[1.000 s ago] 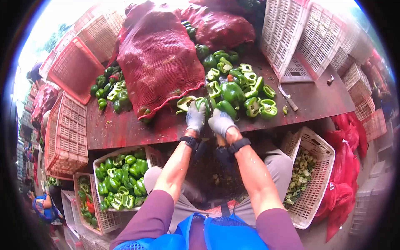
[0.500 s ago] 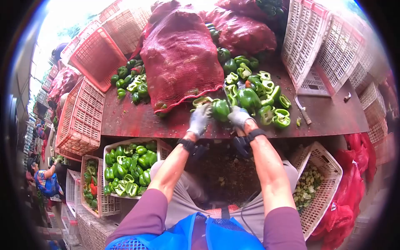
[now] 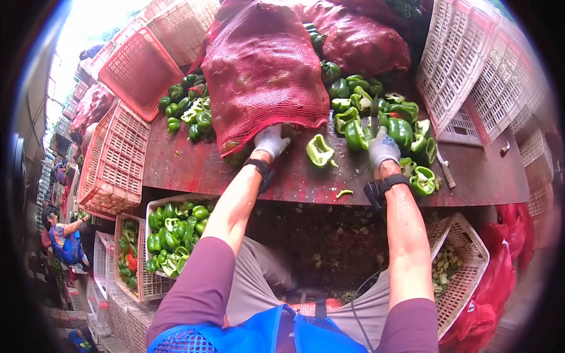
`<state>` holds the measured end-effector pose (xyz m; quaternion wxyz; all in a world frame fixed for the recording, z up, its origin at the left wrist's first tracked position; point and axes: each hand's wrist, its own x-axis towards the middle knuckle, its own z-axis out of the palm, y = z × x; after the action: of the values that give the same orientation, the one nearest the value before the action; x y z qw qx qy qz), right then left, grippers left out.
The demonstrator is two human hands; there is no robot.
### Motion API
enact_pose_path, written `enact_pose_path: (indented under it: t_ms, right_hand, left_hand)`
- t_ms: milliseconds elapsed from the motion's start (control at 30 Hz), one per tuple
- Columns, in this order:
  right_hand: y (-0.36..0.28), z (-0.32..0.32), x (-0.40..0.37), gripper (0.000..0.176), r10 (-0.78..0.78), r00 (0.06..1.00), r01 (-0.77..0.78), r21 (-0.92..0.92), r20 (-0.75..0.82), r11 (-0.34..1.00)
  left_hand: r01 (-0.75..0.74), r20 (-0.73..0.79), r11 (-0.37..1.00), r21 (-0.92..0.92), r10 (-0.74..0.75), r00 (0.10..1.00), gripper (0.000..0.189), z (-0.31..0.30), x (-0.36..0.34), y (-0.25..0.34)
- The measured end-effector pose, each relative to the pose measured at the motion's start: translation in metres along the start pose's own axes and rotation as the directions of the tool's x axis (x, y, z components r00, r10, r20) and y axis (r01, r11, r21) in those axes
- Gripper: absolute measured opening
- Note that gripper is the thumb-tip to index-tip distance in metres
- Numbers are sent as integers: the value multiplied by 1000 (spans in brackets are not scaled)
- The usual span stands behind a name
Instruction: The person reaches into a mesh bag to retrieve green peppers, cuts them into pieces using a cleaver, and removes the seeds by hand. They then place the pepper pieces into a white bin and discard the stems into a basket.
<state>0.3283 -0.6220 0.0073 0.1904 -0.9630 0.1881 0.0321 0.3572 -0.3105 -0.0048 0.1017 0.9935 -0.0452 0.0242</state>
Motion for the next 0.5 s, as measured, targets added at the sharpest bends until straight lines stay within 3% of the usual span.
enact_pose_path:
  t_ms: [33,133,167,267,333,500]
  right_hand:
    - [1,0,3,39,21,1000,-21,10,-22,1000]
    - [8,-3,-2,39,-6,994,14,69,-113,998]
    - [10,-5,-10,38,-21,989,36,104,-146,994]
    - [7,-9,-43,27,-1,945,86,246,-328,965]
    - [5,5,-73,24,-93,925,203,274,-367,940]
    - [-42,26,-170,28,-289,955,296,263,-66,918]
  left_hand:
    - [-22,-67,999,-42,20,998,52,3,3,1]
    - [54,71,990,-134,-45,996,53,-9,6,8]
    - [101,165,962,-253,-60,984,56,-3,5,3]
    - [251,201,809,-531,-167,965,57,23,-29,-2]
    - [308,183,708,-636,-249,951,57,30,-54,7]
    - [297,70,756,-584,-317,946,56,30,-87,33]
